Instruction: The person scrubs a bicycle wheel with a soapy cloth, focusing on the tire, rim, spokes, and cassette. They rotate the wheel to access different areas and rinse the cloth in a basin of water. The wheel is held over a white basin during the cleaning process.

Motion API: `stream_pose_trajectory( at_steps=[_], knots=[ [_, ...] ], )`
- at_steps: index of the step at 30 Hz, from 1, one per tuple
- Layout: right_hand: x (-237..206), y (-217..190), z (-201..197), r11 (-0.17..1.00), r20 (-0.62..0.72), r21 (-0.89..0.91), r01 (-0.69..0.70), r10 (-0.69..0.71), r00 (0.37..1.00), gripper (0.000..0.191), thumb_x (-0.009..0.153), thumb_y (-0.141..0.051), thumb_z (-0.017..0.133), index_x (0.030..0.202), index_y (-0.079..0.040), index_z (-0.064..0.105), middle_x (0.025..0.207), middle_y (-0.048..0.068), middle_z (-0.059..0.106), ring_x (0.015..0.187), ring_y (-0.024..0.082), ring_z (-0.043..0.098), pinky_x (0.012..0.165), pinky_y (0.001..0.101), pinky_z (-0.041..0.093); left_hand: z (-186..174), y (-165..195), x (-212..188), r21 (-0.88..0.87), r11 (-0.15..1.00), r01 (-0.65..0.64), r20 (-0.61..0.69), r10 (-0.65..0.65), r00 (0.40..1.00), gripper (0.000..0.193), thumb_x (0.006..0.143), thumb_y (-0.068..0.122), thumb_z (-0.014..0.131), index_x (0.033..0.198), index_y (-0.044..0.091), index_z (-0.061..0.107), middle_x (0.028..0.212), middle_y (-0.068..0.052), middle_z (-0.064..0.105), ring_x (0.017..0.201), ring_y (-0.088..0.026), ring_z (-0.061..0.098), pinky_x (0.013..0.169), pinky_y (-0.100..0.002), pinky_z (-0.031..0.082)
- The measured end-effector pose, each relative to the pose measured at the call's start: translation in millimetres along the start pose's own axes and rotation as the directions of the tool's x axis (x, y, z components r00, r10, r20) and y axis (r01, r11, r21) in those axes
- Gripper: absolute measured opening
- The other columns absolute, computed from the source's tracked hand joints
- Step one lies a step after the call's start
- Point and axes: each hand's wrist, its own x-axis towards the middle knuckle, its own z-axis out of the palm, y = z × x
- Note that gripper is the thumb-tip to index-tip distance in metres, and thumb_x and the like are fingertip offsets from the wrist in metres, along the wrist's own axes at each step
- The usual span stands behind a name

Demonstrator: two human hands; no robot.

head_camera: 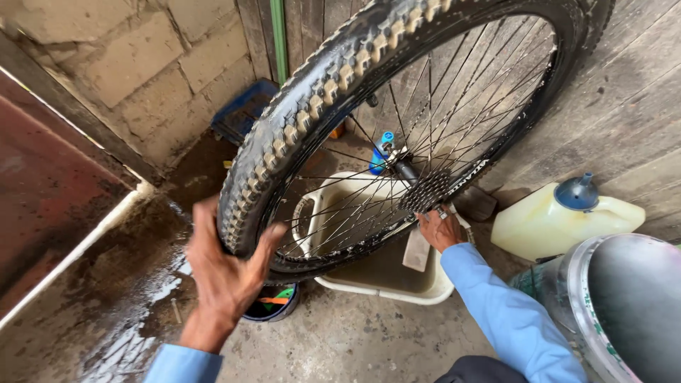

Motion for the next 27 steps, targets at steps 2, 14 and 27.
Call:
stream_pose_trajectory(
  at_steps=[2, 14, 27],
  knots=[
    [3.4, -8.9, 5.8, 0.997, 0.059, 0.037, -0.072, 0.069, 0.996, 0.026, 0.099, -0.026, 0.067, 0.088, -0.002, 0.067, 0.084, 0.020, 0.070, 0.078, 0.036, 0.069, 0.077, 0.0459, 0.057, -8.2, -0.5, -3.7, 0.017, 0.978, 0.206, 0.141, -0.206, 0.968, 0.051, 0.084, 0.038, 0.079, 0.106, 0.008, 0.044, 0.077, -0.014, 0.071, 0.056, -0.022, 0.072, 0.048, -0.033, 0.055],
    [-52.7, -65.2, 50.5, 0.759, 0.148, 0.651, -0.006, -0.119, 0.982, 0.027, 0.099, -0.015, 0.066, 0.122, -0.003, 0.059, 0.106, 0.015, 0.070, 0.092, 0.028, 0.070, 0.079, 0.0388, 0.059, -3.7, 105.5, 104.9, 0.375, 0.828, -0.416, 0.178, 0.376, 0.909, 0.056, 0.095, 0.051, 0.080, 0.103, 0.004, 0.050, 0.079, -0.012, 0.073, 0.053, -0.017, 0.066, 0.048, -0.032, 0.049],
    [-50.2, -44.6, 52.6, 0.943, 0.133, 0.330, -0.044, 0.000, 0.991, 0.040, 0.092, 0.000, 0.060, 0.131, -0.004, 0.066, 0.112, 0.019, 0.068, 0.087, 0.028, 0.072, 0.072, 0.0361, 0.060, -12.0, 104.2, 52.5, 0.243, 0.936, -0.255, 0.093, 0.239, 0.967, 0.062, 0.089, 0.046, 0.085, 0.117, -0.002, 0.058, 0.081, -0.014, 0.073, 0.069, -0.021, 0.074, 0.059, -0.035, 0.057]
  ],
)
